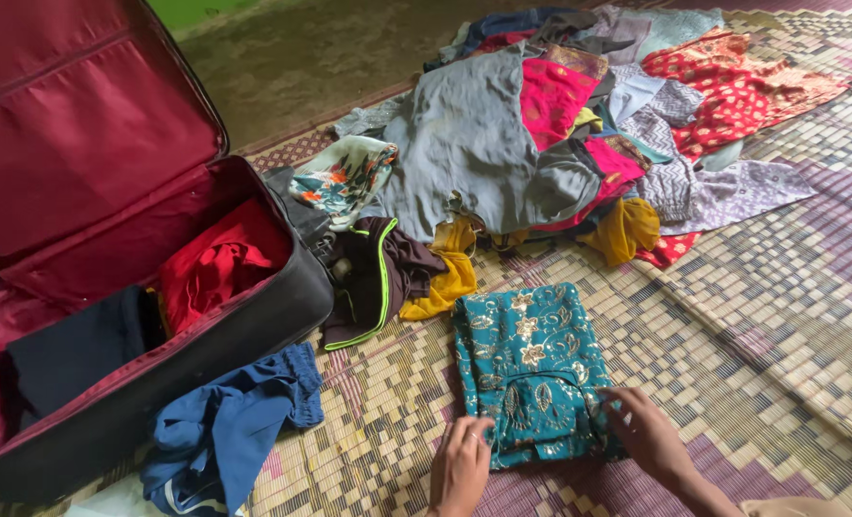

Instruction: The person folds several garments on a woven mat and places them into an open suitcase. They fold a teal embroidered dress, a gray top, a pink patterned dress, a yellow top, and dark trousers, then pack each item into the suitcase.

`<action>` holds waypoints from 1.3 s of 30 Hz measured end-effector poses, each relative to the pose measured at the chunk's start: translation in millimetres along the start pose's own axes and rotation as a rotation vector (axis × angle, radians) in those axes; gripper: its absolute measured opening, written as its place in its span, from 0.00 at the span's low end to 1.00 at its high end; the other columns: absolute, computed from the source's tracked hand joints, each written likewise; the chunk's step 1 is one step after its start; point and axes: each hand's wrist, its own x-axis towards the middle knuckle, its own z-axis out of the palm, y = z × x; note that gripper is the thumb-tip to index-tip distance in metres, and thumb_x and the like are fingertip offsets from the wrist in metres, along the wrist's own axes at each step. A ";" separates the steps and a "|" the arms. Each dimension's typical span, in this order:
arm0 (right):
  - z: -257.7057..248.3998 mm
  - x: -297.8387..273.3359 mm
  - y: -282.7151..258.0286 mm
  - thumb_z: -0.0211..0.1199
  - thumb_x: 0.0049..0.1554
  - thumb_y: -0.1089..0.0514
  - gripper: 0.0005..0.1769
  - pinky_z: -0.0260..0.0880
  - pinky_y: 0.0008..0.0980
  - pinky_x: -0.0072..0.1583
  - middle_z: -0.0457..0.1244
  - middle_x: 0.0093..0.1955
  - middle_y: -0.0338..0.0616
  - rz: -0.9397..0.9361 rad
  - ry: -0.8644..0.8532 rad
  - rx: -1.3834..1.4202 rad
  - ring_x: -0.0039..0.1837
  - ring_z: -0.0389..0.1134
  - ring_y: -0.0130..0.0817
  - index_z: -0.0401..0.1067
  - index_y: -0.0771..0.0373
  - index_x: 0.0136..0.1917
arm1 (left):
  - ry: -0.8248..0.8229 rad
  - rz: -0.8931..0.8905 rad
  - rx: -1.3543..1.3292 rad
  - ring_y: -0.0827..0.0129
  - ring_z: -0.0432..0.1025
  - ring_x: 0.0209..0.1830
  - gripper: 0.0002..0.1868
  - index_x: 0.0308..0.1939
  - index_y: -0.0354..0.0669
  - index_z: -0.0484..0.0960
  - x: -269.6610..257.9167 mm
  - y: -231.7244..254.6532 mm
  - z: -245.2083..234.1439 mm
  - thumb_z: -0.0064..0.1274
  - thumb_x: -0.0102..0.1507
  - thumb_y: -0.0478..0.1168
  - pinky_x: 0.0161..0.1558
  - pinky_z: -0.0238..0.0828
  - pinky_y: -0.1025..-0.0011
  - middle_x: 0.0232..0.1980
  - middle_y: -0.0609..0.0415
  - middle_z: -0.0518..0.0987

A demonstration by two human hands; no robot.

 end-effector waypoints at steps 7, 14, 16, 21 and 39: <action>9.7 76.0 16.8 0.55 0.63 0.48 0.21 0.76 0.39 0.61 0.71 0.64 0.41 0.181 0.017 0.213 0.61 0.74 0.37 0.74 0.48 0.68 | 0.371 -0.057 -0.506 0.67 0.76 0.46 0.19 0.61 0.42 0.79 103.3 -8.9 31.2 0.43 0.73 0.47 0.47 0.73 0.69 0.53 0.49 0.81; 8.8 149.1 -6.9 0.57 0.65 0.43 0.25 0.71 0.40 0.51 0.74 0.53 0.56 0.329 0.017 0.258 0.48 0.74 0.48 0.77 0.59 0.68 | -0.025 -0.573 -0.752 0.74 0.70 0.29 0.25 0.51 0.39 0.86 191.8 -11.2 11.5 0.42 0.72 0.55 0.36 0.69 0.72 0.35 0.57 0.79; 9.4 161.9 -12.6 0.59 0.65 0.42 0.26 0.69 0.41 0.47 0.75 0.50 0.56 0.372 0.012 0.262 0.42 0.70 0.47 0.78 0.61 0.66 | -0.035 -0.496 -0.905 0.77 0.70 0.28 0.20 0.49 0.42 0.88 204.3 -12.7 10.1 0.49 0.68 0.53 0.35 0.68 0.74 0.33 0.64 0.82; 11.4 176.3 -18.5 0.66 0.57 0.43 0.27 0.72 0.31 0.48 0.74 0.49 0.45 0.329 0.064 0.317 0.43 0.73 0.27 0.78 0.63 0.61 | 0.008 -0.497 -1.015 0.78 0.73 0.28 0.17 0.44 0.36 0.88 205.9 -28.9 10.5 0.65 0.60 0.47 0.33 0.72 0.77 0.33 0.61 0.82; 28.4 148.7 29.7 0.63 0.60 0.44 0.22 0.69 0.31 0.44 0.72 0.41 0.38 0.456 -0.013 0.470 0.40 0.67 0.27 0.77 0.60 0.59 | -0.200 -0.612 -1.310 0.63 0.78 0.43 0.14 0.45 0.38 0.86 154.7 -56.5 30.1 0.56 0.67 0.46 0.47 0.75 0.61 0.42 0.51 0.86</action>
